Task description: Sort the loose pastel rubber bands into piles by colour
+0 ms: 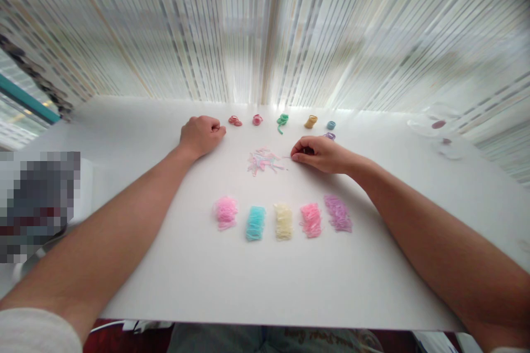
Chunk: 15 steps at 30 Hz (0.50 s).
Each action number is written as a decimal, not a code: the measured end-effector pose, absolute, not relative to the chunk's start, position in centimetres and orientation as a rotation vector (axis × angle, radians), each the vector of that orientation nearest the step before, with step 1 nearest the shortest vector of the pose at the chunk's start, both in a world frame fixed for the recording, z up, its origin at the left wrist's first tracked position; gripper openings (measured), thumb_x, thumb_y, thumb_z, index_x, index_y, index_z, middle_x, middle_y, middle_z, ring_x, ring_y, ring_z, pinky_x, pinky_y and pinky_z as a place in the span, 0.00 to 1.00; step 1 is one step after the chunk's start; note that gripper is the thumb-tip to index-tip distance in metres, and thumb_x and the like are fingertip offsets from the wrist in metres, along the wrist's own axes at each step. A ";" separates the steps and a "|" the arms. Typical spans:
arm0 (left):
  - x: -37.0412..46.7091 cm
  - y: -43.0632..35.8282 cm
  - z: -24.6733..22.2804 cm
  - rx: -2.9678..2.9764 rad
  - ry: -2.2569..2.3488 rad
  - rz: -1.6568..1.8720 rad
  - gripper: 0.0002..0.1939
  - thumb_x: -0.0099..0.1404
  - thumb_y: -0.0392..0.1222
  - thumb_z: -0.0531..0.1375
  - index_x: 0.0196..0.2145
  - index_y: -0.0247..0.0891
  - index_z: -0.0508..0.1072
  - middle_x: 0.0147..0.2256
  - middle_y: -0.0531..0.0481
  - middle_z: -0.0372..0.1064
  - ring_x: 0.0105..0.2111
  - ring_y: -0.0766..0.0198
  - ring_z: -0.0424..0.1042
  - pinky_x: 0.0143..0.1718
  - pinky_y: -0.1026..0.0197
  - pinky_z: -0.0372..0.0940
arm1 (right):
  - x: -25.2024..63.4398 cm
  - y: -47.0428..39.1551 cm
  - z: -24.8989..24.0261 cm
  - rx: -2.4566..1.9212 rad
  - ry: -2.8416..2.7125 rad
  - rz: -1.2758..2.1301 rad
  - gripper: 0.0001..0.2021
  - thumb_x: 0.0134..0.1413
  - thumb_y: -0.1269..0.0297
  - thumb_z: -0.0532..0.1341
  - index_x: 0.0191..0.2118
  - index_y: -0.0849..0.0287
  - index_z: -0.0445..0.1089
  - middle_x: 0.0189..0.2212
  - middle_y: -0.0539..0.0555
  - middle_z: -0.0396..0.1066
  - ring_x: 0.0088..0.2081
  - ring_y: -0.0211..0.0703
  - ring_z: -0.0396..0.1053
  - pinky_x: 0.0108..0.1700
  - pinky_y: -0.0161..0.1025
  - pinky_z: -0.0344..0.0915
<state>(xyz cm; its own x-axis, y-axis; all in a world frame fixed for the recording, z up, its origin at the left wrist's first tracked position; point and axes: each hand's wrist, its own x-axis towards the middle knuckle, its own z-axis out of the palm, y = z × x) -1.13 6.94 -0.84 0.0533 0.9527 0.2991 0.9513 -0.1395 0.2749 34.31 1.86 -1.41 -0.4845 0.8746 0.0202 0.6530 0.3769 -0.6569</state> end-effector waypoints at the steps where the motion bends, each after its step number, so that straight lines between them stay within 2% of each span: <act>1: -1.2 7.0 -0.9 2.279 2.055 0.653 0.16 0.62 0.49 0.58 0.21 0.42 0.61 0.24 0.45 0.69 0.34 0.50 0.72 0.39 0.53 0.64 | 34.3 1.9 -1.4 -1.336 -2.278 0.828 0.17 0.58 0.47 0.64 0.39 0.56 0.77 0.33 0.55 0.77 0.36 0.48 0.71 0.41 0.45 0.66; 15: -0.9 6.7 -0.6 2.273 2.068 0.624 0.16 0.64 0.48 0.58 0.22 0.41 0.62 0.25 0.45 0.69 0.34 0.51 0.71 0.39 0.52 0.63 | 34.2 1.8 -1.3 -1.350 -2.306 0.803 0.17 0.58 0.46 0.65 0.39 0.56 0.77 0.33 0.55 0.76 0.35 0.47 0.70 0.39 0.45 0.64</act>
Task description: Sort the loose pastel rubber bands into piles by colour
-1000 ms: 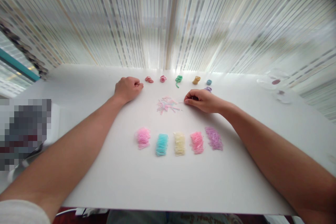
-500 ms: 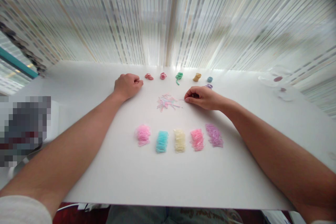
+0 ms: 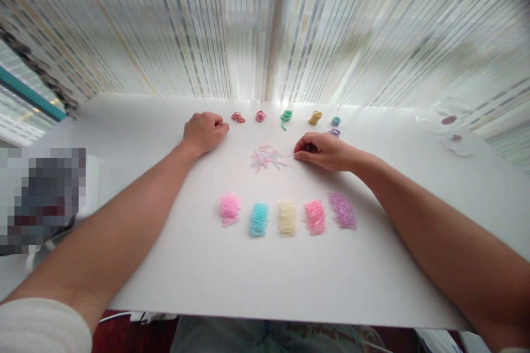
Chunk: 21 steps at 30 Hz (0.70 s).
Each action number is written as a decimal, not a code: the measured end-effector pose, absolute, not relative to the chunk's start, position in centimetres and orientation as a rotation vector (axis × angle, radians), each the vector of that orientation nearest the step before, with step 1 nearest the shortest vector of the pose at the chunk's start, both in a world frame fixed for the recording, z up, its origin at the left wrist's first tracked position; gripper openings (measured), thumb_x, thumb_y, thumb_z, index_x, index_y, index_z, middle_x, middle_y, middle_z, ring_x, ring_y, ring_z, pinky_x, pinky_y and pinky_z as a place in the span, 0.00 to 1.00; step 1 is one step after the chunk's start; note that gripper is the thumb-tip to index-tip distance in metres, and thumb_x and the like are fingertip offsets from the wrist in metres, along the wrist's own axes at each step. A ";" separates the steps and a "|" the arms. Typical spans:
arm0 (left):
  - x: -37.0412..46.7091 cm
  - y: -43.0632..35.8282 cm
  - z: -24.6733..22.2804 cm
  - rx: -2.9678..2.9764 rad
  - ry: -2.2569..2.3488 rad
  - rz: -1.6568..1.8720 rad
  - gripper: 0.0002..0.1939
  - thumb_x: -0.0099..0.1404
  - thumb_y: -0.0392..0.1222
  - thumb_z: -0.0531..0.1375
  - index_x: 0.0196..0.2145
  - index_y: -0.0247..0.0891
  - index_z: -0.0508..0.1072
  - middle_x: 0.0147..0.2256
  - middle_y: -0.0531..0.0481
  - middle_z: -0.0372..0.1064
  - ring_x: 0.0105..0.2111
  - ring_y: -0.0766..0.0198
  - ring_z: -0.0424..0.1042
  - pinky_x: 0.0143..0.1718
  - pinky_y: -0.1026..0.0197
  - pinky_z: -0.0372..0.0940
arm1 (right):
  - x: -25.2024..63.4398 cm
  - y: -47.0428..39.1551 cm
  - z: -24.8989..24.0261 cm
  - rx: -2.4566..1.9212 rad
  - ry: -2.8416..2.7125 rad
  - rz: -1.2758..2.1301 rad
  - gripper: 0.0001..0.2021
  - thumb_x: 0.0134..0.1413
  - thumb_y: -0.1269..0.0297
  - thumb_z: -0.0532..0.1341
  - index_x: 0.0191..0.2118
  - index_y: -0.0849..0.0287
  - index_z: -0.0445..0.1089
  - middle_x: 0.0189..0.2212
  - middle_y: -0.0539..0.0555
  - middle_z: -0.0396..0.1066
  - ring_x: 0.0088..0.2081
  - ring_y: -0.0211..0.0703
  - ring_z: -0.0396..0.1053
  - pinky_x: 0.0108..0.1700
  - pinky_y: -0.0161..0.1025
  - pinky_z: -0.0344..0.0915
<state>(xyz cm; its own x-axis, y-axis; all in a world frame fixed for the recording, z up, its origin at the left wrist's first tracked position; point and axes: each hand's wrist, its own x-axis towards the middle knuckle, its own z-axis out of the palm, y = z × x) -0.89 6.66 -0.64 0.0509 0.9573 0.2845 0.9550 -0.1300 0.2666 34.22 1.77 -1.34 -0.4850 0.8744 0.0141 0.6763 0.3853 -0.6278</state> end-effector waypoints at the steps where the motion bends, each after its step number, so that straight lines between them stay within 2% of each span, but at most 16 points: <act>1: -0.9 6.7 -0.6 2.275 2.072 0.616 0.16 0.64 0.48 0.58 0.22 0.41 0.61 0.25 0.45 0.68 0.34 0.51 0.70 0.39 0.53 0.62 | 34.2 1.7 -1.2 -1.340 -2.313 0.796 0.16 0.58 0.47 0.65 0.39 0.57 0.77 0.34 0.55 0.76 0.35 0.47 0.70 0.40 0.45 0.64; 6: -0.9 6.6 -0.3 2.289 2.088 0.581 0.16 0.65 0.49 0.57 0.23 0.41 0.62 0.26 0.45 0.66 0.33 0.54 0.67 0.36 0.55 0.57 | 33.9 1.7 -0.8 -1.283 -2.359 0.737 0.13 0.61 0.52 0.63 0.38 0.57 0.76 0.36 0.56 0.76 0.36 0.47 0.70 0.42 0.44 0.64; 14: -0.8 6.4 0.2 2.278 2.115 0.536 0.14 0.61 0.51 0.57 0.23 0.42 0.63 0.26 0.46 0.67 0.32 0.54 0.68 0.33 0.55 0.54 | 34.5 1.9 -0.4 -1.181 -2.457 0.779 0.13 0.65 0.54 0.60 0.40 0.60 0.75 0.40 0.59 0.75 0.38 0.46 0.70 0.43 0.43 0.65; 21: -0.8 6.4 0.1 2.287 2.125 0.535 0.15 0.62 0.51 0.57 0.23 0.42 0.62 0.25 0.46 0.66 0.31 0.55 0.67 0.31 0.55 0.52 | 34.4 1.8 -0.6 -1.207 -2.390 0.827 0.13 0.61 0.53 0.64 0.39 0.58 0.76 0.36 0.56 0.74 0.36 0.45 0.69 0.39 0.42 0.64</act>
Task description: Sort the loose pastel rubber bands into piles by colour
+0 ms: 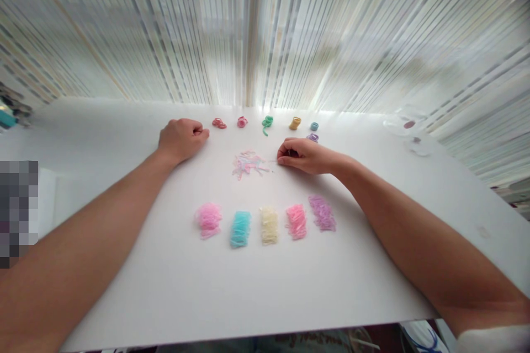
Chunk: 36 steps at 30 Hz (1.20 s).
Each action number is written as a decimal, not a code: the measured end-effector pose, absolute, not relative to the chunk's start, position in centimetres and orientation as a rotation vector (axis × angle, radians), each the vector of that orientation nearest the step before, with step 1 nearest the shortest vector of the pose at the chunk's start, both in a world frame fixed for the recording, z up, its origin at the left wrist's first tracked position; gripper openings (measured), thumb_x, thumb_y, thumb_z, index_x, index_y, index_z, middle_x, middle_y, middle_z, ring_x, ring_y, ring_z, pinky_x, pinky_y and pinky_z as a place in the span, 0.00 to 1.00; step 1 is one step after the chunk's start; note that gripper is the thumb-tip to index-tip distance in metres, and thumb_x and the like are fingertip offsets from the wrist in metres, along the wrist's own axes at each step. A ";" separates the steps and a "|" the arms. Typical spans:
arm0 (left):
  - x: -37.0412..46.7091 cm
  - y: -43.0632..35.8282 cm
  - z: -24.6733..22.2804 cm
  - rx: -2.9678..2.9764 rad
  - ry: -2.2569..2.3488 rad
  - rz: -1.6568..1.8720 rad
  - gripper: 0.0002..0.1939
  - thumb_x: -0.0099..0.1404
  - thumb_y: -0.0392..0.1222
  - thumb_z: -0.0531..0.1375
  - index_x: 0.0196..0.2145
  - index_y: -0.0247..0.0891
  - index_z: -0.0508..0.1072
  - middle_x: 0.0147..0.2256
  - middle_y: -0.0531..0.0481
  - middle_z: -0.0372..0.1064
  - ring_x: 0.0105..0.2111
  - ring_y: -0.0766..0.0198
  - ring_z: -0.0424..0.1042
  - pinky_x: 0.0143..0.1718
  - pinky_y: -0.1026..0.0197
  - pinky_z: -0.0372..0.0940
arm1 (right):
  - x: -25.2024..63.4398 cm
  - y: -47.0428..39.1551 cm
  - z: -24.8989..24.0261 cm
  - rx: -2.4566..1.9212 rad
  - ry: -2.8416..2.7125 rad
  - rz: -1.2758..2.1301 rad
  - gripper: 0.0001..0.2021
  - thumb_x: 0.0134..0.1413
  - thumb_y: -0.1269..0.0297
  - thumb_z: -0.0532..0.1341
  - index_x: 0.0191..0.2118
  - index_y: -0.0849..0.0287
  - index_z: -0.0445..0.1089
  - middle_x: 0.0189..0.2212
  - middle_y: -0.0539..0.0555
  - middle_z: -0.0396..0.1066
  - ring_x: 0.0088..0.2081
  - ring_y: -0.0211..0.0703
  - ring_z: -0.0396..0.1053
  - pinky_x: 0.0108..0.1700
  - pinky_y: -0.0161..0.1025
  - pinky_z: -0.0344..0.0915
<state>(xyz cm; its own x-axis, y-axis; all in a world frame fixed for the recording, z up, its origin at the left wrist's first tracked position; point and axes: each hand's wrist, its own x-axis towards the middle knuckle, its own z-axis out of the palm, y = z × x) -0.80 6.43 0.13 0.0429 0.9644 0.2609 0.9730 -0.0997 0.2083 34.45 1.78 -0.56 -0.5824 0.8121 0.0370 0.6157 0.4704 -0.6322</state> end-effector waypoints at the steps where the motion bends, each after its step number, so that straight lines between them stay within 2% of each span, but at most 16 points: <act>1: -0.8 6.4 0.1 -2.251 -2.091 -0.527 0.15 0.62 0.51 0.57 0.23 0.42 0.62 0.25 0.46 0.66 0.32 0.55 0.67 0.32 0.55 0.53 | 34.5 1.8 -0.6 -1.214 -2.377 0.848 0.13 0.60 0.53 0.65 0.39 0.59 0.76 0.36 0.56 0.74 0.35 0.45 0.69 0.39 0.42 0.64; 8: -1.0 6.6 -0.1 -2.264 -2.089 -0.548 0.14 0.62 0.51 0.57 0.23 0.42 0.64 0.26 0.45 0.68 0.33 0.53 0.69 0.33 0.55 0.57 | 34.6 1.6 -0.5 -1.253 -2.323 0.936 0.16 0.55 0.52 0.68 0.42 0.60 0.78 0.33 0.54 0.74 0.33 0.43 0.67 0.35 0.41 0.62; 16: -0.8 6.6 0.0 -2.246 -2.105 -0.513 0.14 0.63 0.51 0.56 0.24 0.42 0.68 0.27 0.45 0.69 0.35 0.52 0.71 0.36 0.55 0.60 | 34.3 1.8 -0.9 -1.230 -2.359 0.806 0.12 0.60 0.55 0.64 0.39 0.59 0.77 0.35 0.56 0.75 0.35 0.45 0.69 0.40 0.42 0.64; 21: -1.0 6.7 -0.1 -2.251 -2.106 -0.533 0.14 0.64 0.51 0.55 0.24 0.42 0.65 0.25 0.45 0.65 0.33 0.53 0.68 0.35 0.55 0.55 | 34.4 1.4 0.3 -1.314 -2.326 0.886 0.11 0.61 0.55 0.64 0.38 0.59 0.75 0.32 0.53 0.74 0.34 0.43 0.67 0.39 0.42 0.63; 26: -1.2 6.8 -0.1 -2.289 -2.100 -0.569 0.16 0.63 0.52 0.56 0.23 0.42 0.59 0.26 0.47 0.62 0.31 0.57 0.62 0.33 0.55 0.51 | 35.6 0.4 3.8 -1.440 -2.275 0.872 0.10 0.61 0.56 0.65 0.36 0.57 0.74 0.30 0.50 0.71 0.32 0.41 0.66 0.37 0.42 0.63; 30: -1.3 6.9 -0.1 -2.285 -2.126 -0.555 0.17 0.64 0.53 0.56 0.23 0.43 0.58 0.26 0.47 0.62 0.31 0.56 0.62 0.33 0.55 0.50 | 37.1 -1.6 6.4 -1.440 -2.251 0.807 0.11 0.61 0.53 0.66 0.37 0.57 0.74 0.30 0.51 0.72 0.32 0.41 0.66 0.34 0.41 0.63; 36: -1.2 6.6 0.0 -2.276 -2.116 -0.561 0.18 0.65 0.50 0.58 0.23 0.40 0.58 0.25 0.49 0.59 0.28 0.61 0.53 0.32 0.57 0.47 | 39.2 -7.6 5.5 -1.445 -2.200 0.869 0.12 0.62 0.54 0.66 0.34 0.57 0.73 0.31 0.53 0.74 0.32 0.41 0.67 0.35 0.41 0.65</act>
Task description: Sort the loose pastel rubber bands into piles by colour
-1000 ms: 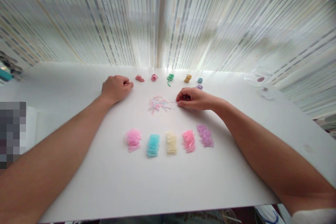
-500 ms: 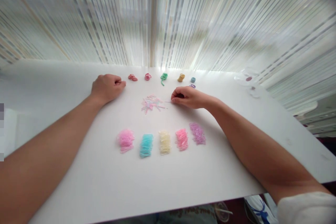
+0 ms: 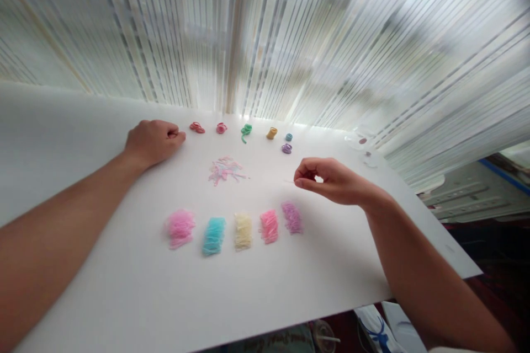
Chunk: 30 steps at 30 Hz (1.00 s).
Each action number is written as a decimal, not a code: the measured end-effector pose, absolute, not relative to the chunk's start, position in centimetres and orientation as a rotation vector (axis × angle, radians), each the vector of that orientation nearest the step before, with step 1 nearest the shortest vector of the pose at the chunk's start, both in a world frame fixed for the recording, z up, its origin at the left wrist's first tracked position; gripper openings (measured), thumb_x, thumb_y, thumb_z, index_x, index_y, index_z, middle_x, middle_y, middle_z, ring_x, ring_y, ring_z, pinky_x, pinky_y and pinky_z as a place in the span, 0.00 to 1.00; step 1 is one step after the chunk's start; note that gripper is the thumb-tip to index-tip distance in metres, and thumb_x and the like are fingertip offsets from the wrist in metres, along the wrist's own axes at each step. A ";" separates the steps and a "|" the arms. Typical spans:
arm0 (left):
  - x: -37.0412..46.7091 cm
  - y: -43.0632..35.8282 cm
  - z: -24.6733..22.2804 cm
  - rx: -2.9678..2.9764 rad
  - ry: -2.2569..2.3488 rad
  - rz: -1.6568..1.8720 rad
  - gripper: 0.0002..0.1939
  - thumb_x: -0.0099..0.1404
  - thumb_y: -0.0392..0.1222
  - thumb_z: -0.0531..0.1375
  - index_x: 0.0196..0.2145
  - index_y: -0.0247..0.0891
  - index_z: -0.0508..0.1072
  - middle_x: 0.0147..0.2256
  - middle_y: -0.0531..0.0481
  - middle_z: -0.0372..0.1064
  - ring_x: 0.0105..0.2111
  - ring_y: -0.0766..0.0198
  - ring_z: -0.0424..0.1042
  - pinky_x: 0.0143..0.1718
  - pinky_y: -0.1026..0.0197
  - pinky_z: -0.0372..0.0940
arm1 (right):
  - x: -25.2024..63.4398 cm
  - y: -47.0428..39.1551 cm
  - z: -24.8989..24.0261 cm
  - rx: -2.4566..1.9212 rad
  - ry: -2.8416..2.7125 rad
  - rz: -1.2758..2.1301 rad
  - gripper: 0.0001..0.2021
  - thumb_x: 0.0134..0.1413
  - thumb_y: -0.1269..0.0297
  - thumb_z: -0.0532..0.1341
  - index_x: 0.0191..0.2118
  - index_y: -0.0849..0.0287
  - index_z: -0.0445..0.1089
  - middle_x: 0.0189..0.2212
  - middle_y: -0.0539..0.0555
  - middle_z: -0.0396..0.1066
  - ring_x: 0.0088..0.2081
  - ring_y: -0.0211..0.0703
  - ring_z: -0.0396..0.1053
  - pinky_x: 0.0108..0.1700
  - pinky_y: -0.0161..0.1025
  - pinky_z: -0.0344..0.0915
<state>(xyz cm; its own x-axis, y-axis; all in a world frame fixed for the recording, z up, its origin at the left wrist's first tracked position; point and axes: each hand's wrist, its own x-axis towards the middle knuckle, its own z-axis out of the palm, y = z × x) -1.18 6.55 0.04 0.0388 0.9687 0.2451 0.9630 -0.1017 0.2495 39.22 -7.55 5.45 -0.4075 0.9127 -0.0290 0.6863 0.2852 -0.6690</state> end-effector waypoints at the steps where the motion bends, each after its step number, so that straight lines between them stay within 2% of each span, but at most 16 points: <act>1: -1.1 6.5 0.1 2.254 2.095 0.549 0.18 0.65 0.49 0.58 0.23 0.40 0.58 0.25 0.50 0.59 0.28 0.62 0.52 0.32 0.57 0.46 | 39.5 -8.4 5.0 -1.440 -2.180 0.899 0.11 0.63 0.55 0.66 0.34 0.57 0.73 0.32 0.53 0.74 0.32 0.41 0.67 0.36 0.41 0.65; 5: -1.0 6.4 0.2 2.260 2.126 0.505 0.18 0.66 0.49 0.59 0.23 0.39 0.60 0.25 0.50 0.60 0.28 0.62 0.52 0.32 0.58 0.47 | 40.1 -10.2 3.3 -1.395 -2.139 1.026 0.09 0.65 0.59 0.66 0.34 0.56 0.73 0.33 0.53 0.74 0.33 0.41 0.67 0.36 0.40 0.66; 9: -0.9 6.6 0.1 2.294 2.177 0.456 0.18 0.66 0.49 0.58 0.23 0.38 0.61 0.27 0.48 0.63 0.29 0.62 0.53 0.34 0.59 0.48 | 40.0 -10.3 2.9 -1.358 -2.184 1.055 0.05 0.61 0.65 0.66 0.33 0.57 0.74 0.32 0.53 0.73 0.32 0.40 0.65 0.35 0.39 0.65; 15: -0.7 6.9 -0.2 2.305 2.243 0.391 0.17 0.65 0.50 0.57 0.25 0.35 0.67 0.29 0.48 0.63 0.32 0.63 0.60 0.40 0.60 0.53 | 39.9 -10.4 3.1 -1.406 -2.223 1.016 0.03 0.57 0.70 0.66 0.31 0.56 0.76 0.31 0.52 0.72 0.31 0.39 0.65 0.34 0.38 0.64; 20: -0.8 7.2 -0.3 2.254 2.287 0.364 0.18 0.65 0.49 0.58 0.27 0.31 0.72 0.31 0.48 0.65 0.38 0.61 0.66 0.46 0.59 0.56 | 40.2 -10.6 3.0 -1.401 -2.231 0.991 0.03 0.58 0.69 0.66 0.33 0.56 0.77 0.32 0.53 0.73 0.32 0.40 0.65 0.35 0.39 0.65; 23: -0.8 7.3 -0.3 2.243 2.280 0.366 0.18 0.65 0.49 0.58 0.27 0.31 0.72 0.32 0.48 0.66 0.40 0.60 0.66 0.49 0.57 0.57 | 40.3 -10.5 3.2 -1.405 -2.210 0.975 0.02 0.58 0.67 0.67 0.34 0.56 0.78 0.32 0.53 0.73 0.32 0.41 0.65 0.36 0.40 0.66; 30: -0.8 6.9 0.0 2.285 2.251 0.377 0.17 0.66 0.50 0.58 0.25 0.35 0.68 0.30 0.48 0.66 0.34 0.62 0.63 0.42 0.59 0.57 | 41.0 -9.9 2.5 -1.430 -2.108 0.882 0.07 0.61 0.61 0.67 0.33 0.55 0.77 0.32 0.54 0.74 0.32 0.42 0.67 0.35 0.42 0.66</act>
